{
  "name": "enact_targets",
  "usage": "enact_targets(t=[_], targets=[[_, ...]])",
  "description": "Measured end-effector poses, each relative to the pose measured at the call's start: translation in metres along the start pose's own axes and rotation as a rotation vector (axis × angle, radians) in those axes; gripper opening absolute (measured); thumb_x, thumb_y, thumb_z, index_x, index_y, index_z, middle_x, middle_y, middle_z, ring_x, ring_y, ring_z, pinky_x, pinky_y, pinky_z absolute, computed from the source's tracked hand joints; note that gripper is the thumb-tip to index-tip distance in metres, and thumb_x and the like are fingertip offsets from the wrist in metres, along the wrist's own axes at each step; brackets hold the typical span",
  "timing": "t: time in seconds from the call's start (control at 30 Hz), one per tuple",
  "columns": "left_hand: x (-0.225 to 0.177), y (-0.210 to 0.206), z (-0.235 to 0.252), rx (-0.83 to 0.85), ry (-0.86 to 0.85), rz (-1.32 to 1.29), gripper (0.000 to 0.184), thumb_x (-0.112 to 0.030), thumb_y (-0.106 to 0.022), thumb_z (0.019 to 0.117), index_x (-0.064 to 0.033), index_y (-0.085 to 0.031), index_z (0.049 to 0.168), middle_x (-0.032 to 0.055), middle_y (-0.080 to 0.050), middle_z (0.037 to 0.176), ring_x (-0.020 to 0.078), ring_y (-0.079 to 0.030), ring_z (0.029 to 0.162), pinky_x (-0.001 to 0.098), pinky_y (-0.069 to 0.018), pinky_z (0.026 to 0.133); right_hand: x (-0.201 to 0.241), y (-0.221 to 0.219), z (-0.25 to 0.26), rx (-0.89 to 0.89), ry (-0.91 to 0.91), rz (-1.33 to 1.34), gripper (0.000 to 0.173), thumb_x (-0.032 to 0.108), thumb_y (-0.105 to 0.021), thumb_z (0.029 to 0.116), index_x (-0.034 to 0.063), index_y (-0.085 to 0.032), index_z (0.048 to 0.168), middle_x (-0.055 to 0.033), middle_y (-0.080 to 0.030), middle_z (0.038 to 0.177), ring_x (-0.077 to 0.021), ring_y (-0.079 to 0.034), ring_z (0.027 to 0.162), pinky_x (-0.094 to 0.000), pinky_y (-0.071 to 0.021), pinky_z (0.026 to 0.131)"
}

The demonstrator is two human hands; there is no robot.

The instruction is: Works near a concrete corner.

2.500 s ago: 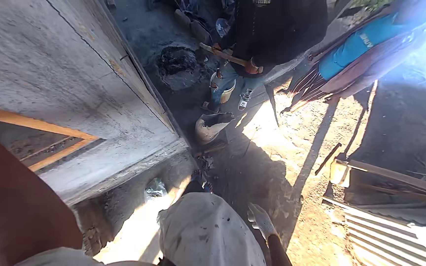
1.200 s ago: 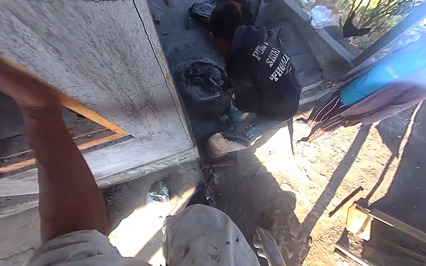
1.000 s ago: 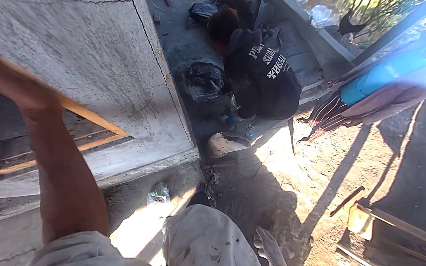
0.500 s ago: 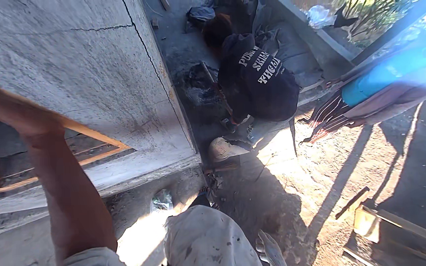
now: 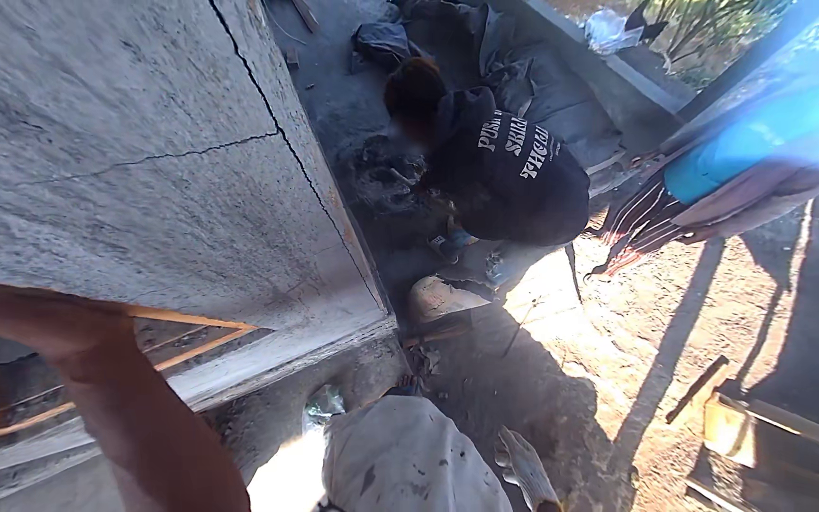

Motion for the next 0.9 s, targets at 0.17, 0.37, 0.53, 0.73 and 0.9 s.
enact_targets(t=[0.17, 0.37, 0.53, 0.73, 0.9], targets=[[-0.002, 0.002, -0.002, -0.049, 0.014, 0.040, 0.072, -0.058, -0.022, 0.1059, -0.0005, -0.036, 0.147, 0.0147, -0.058, 0.134, 0.0216, -0.059, 0.124, 0.0467, -0.0505, 0.105, 0.003, -0.013, -0.002, 0.001, -0.018, 0.015, 0.051, 0.049, -0.045, 0.1088, 0.0090, -0.061, 0.137, -0.0188, -0.070, 0.115, -0.0319, -0.069, 0.097, -0.0509, -0.0559, 0.079], [-0.010, -0.001, -0.007, -0.173, 0.077, 0.078, 0.060, -0.037, -0.011, 0.1101, 0.0026, -0.034, 0.148, 0.0186, -0.056, 0.136, 0.0230, -0.057, 0.126, 0.0463, -0.0490, 0.106, -0.005, -0.027, 0.001, -0.019, -0.034, 0.054, 0.051, 0.049, -0.045, 0.1090, 0.0085, -0.062, 0.136, -0.0207, -0.070, 0.118, -0.0349, -0.071, 0.098, -0.0548, -0.0577, 0.081], [-0.024, -0.013, -0.009, -0.216, 0.061, 0.061, 0.061, -0.037, -0.005, 0.1087, 0.0019, -0.026, 0.151, 0.0192, -0.055, 0.135, 0.0230, -0.059, 0.123, 0.0462, -0.0503, 0.104, -0.008, -0.030, -0.002, -0.016, -0.078, 0.052, 0.053, 0.050, -0.046, 0.1085, 0.0084, -0.061, 0.138, -0.0213, -0.069, 0.119, -0.0350, -0.070, 0.099, -0.0532, -0.0562, 0.081], [-0.028, -0.017, -0.014, -0.248, 0.051, 0.100, 0.060, -0.034, -0.004, 0.1095, 0.0018, -0.016, 0.157, 0.0215, -0.048, 0.145, 0.0231, -0.054, 0.130, 0.0447, -0.0475, 0.108, 0.006, -0.029, 0.001, -0.029, -0.065, 0.067, 0.052, 0.048, -0.045, 0.1094, 0.0082, -0.059, 0.140, -0.0218, -0.068, 0.122, -0.0353, -0.069, 0.101, -0.0539, -0.0561, 0.083], [-0.027, -0.016, -0.014, -0.268, 0.081, 0.081, 0.060, -0.034, -0.004, 0.1092, 0.0014, -0.019, 0.155, 0.0212, -0.049, 0.142, 0.0232, -0.056, 0.126, 0.0453, -0.0490, 0.105, 0.017, -0.034, 0.003, -0.035, -0.049, 0.085, 0.051, 0.048, -0.045, 0.1091, 0.0094, -0.060, 0.139, -0.0200, -0.069, 0.117, -0.0328, -0.069, 0.097, -0.0518, -0.0558, 0.080]])
Point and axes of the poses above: each hand's wrist, its own z-axis towards the middle knuckle, its own y-axis out of the back of the hand, x = y × z, the point moved 4 cm from there along z, towards the middle knuckle
